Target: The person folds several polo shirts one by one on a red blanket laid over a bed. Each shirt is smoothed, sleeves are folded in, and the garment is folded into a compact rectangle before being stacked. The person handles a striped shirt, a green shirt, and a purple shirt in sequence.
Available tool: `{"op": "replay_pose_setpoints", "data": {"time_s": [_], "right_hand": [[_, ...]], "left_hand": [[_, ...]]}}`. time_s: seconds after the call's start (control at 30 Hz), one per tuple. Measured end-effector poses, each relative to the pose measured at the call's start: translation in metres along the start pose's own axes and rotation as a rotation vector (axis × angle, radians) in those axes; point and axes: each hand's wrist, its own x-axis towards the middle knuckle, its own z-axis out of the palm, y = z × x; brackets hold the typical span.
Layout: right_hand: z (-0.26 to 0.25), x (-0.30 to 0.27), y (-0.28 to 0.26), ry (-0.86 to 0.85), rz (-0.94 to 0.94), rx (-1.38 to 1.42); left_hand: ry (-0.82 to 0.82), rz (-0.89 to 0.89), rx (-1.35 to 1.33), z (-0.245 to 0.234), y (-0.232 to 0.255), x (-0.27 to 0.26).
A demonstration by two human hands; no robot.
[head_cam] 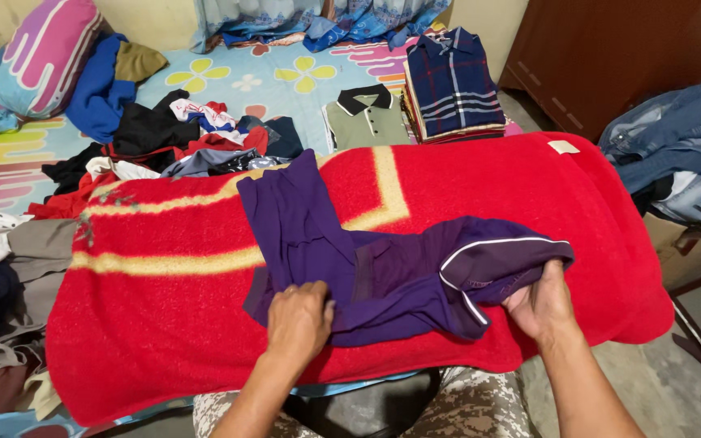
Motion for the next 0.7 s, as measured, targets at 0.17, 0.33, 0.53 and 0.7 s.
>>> {"op": "replay_pose_setpoints", "data": {"time_s": [0.17, 0.33, 0.53, 0.7], "right_hand": [[0.004, -0.005, 0.003, -0.116, 0.001, 0.087], [-0.011, 0.0, 0.019, -0.275, 0.095, 0.13], [-0.054, 0.015, 0.025, -0.462, 0.061, 0.14], [-0.06, 0.015, 0.021, -0.257, -0.014, 0.135]], "left_hand": [[0.02, 0.047, -0.207, 0.01, 0.011, 0.005], [-0.266, -0.293, -0.568, 0.048, 0.019, 0.025], [0.191, -0.291, -1.33, 0.06, -0.01, 0.055], [0.269, -0.444, -1.761, 0.016, -0.057, 0.075]]}}
